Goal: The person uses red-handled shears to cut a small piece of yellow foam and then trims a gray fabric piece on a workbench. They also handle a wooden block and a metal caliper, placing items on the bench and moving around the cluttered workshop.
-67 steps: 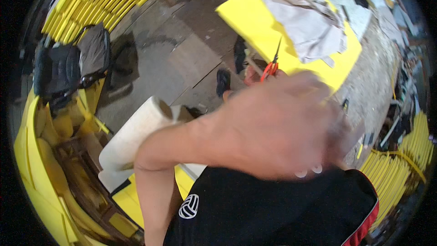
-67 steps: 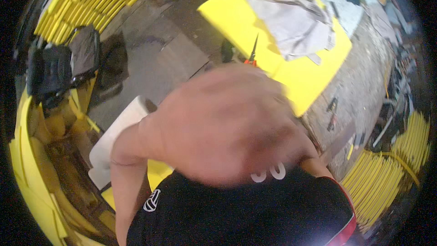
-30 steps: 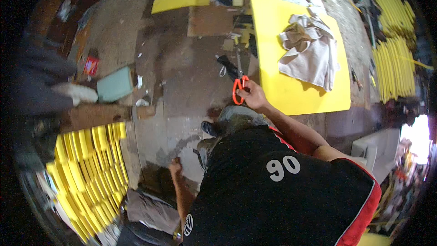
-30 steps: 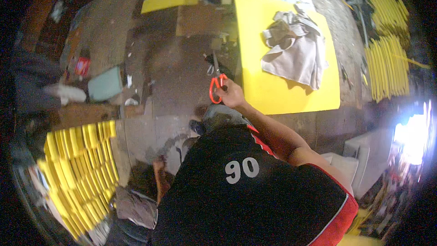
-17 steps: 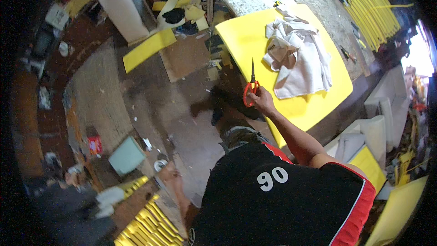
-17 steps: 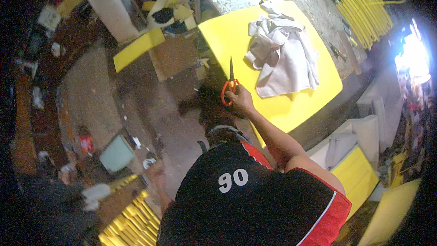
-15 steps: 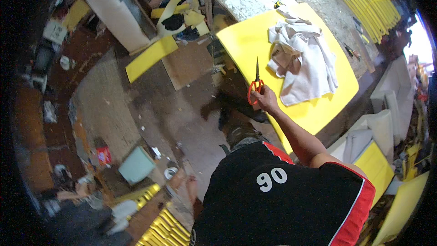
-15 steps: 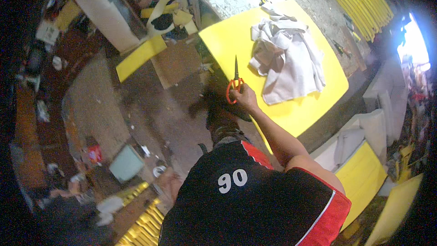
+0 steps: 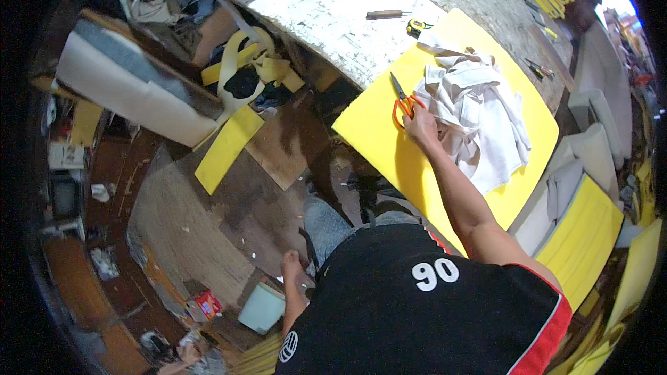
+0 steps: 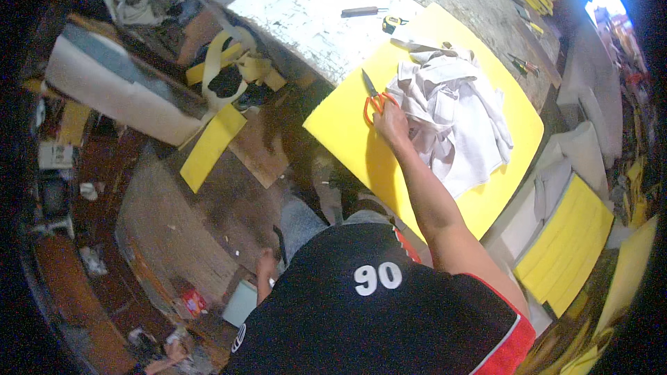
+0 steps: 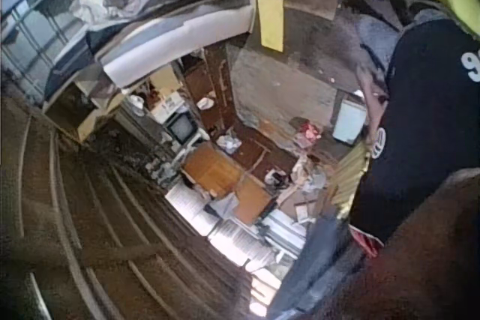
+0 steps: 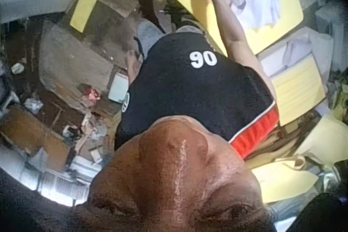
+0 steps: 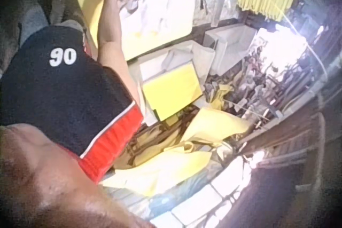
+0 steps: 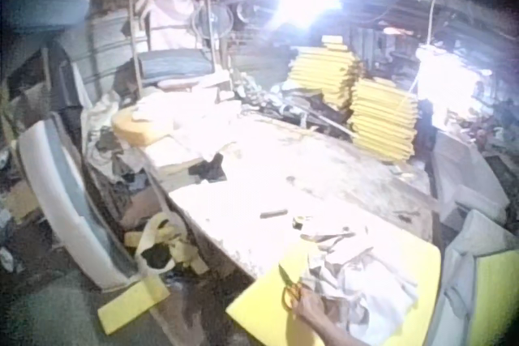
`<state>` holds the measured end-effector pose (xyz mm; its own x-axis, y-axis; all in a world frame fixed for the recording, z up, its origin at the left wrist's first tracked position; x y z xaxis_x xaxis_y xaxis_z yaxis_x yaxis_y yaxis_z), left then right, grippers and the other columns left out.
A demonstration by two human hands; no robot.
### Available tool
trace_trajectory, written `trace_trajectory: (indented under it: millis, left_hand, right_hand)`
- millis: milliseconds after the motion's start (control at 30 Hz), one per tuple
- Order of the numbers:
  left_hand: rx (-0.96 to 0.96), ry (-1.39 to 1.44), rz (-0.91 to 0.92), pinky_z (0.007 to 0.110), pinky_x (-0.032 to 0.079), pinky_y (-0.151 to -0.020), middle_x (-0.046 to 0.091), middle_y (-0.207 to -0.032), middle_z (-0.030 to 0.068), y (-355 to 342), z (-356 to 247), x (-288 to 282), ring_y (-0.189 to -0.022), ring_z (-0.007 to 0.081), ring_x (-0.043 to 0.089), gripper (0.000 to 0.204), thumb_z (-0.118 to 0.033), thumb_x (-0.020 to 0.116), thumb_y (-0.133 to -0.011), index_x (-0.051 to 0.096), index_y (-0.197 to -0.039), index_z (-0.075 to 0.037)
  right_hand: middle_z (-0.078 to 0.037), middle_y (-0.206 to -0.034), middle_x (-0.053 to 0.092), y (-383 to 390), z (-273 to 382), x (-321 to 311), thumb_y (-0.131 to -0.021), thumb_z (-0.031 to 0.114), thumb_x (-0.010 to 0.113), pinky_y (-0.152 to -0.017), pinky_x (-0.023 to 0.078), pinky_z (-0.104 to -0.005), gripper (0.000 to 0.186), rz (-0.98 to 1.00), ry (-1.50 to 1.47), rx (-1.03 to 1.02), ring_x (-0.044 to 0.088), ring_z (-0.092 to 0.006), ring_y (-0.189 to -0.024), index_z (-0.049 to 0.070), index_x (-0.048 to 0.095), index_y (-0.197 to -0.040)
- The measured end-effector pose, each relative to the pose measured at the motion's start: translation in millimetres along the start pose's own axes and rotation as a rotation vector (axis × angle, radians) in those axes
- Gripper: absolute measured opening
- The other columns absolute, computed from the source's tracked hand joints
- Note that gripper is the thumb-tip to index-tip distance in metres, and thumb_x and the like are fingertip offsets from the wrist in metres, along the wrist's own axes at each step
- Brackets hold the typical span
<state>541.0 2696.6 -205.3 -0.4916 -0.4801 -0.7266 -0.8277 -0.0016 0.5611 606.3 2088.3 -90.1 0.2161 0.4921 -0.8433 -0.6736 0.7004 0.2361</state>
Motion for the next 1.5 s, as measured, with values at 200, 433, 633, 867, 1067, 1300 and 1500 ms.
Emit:
trace_trajectory:
  millis: [200,433,633,867,1067,1300,1500]
  left_hand:
    - [0.497,0.161,-0.007,0.039,0.049,-0.085,0.065,-0.108,0.0226,-187.2,-229.4,-70.0,-0.101,0.0347,0.063,0.032,-0.025,0.054,-0.095,0.063,-0.112,0.0]
    - [1.067,0.096,0.25,0.038,0.048,-0.087,0.064,-0.111,0.0209,-330.3,-543.2,-54.6,-0.099,0.0329,0.063,0.032,-0.025,0.057,-0.092,0.064,-0.109,0.001]
    - [1.396,-0.092,0.142,0.045,0.047,-0.088,0.061,-0.112,0.0219,-401.5,-734.3,5.0,-0.103,0.0385,0.058,0.042,-0.03,0.063,-0.087,0.061,-0.115,0.001]
    - [1.251,-0.382,0.18,0.043,0.044,-0.094,0.059,-0.109,0.016,-390.4,-822.0,60.5,-0.107,0.0333,0.052,0.042,-0.034,0.066,-0.084,0.063,-0.111,-0.002]
    - [1.0,-0.162,0.373,0.04,0.048,-0.081,0.063,-0.102,0.0133,-413.7,-794.5,80.7,-0.094,0.03,0.059,0.029,-0.026,0.062,-0.089,0.065,-0.105,-0.001]
    - [0.734,0.336,1.119,0.031,0.048,-0.08,0.063,-0.109,0.007,-269.4,-680.1,-51.8,-0.095,0.0162,0.06,0.034,-0.019,0.056,-0.096,0.053,-0.124,0.0]
    - [0.676,0.407,1.389,0.028,0.048,-0.085,0.063,-0.106,0.0074,-164.2,-629.6,-107.9,-0.096,0.0135,0.059,0.038,-0.019,0.056,-0.097,0.05,-0.128,0.002]
  right_hand:
    - [-0.024,-0.116,0.054,68.6,30.9,13.4,-0.08,0.018,0.068,-0.093,0.043,-0.0451,0.046,-0.307,0.032,-0.262,0.052,-0.0397,-0.108,-0.001,0.053,-0.119]
    - [-0.027,-0.123,0.052,99.6,67.1,53.9,-0.08,0.02,0.069,-0.098,0.041,-0.0458,0.051,-0.249,0.024,0.183,0.05,-0.0409,-0.114,-0.002,0.053,-0.123]
    - [-0.029,-0.125,0.053,107.0,110.1,55.9,-0.08,0.022,0.07,-0.101,0.041,-0.0445,0.055,-0.207,-0.01,0.555,0.05,-0.0422,-0.117,-0.005,0.052,-0.125]
    - [-0.025,-0.119,0.058,163.6,145.8,74.6,-0.083,0.023,0.067,-0.093,0.045,-0.0418,0.049,-0.265,-0.134,0.852,0.057,-0.0387,-0.111,-0.002,0.055,-0.123]
    - [-0.02,-0.11,0.065,163.5,158.8,60.8,-0.085,0.022,0.066,-0.087,0.049,-0.0383,0.04,-0.342,-0.331,0.885,0.063,-0.0297,-0.101,-0.002,0.061,-0.117]
    - [-0.013,-0.103,0.068,82.4,126.5,-5.6,-0.092,0.02,0.063,-0.086,0.049,-0.0291,0.032,-0.532,-0.66,0.644,0.064,-0.0164,-0.093,-0.003,0.063,-0.113]
    - [-0.009,-0.101,0.067,7.3,144.5,-104.0,-0.097,0.024,0.055,-0.081,0.05,-0.0283,0.034,-0.608,-1.055,0.229,0.064,-0.0155,-0.093,-0.002,0.059,-0.12]
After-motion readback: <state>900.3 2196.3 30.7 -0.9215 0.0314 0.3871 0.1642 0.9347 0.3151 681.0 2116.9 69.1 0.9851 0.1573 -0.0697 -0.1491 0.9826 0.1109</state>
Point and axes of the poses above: each hand's wrist, its own y-axis away from the middle knuckle, its own x-axis out of the palm, z = x × y, the point moved 3 cm from there along -y, towards the middle knuckle
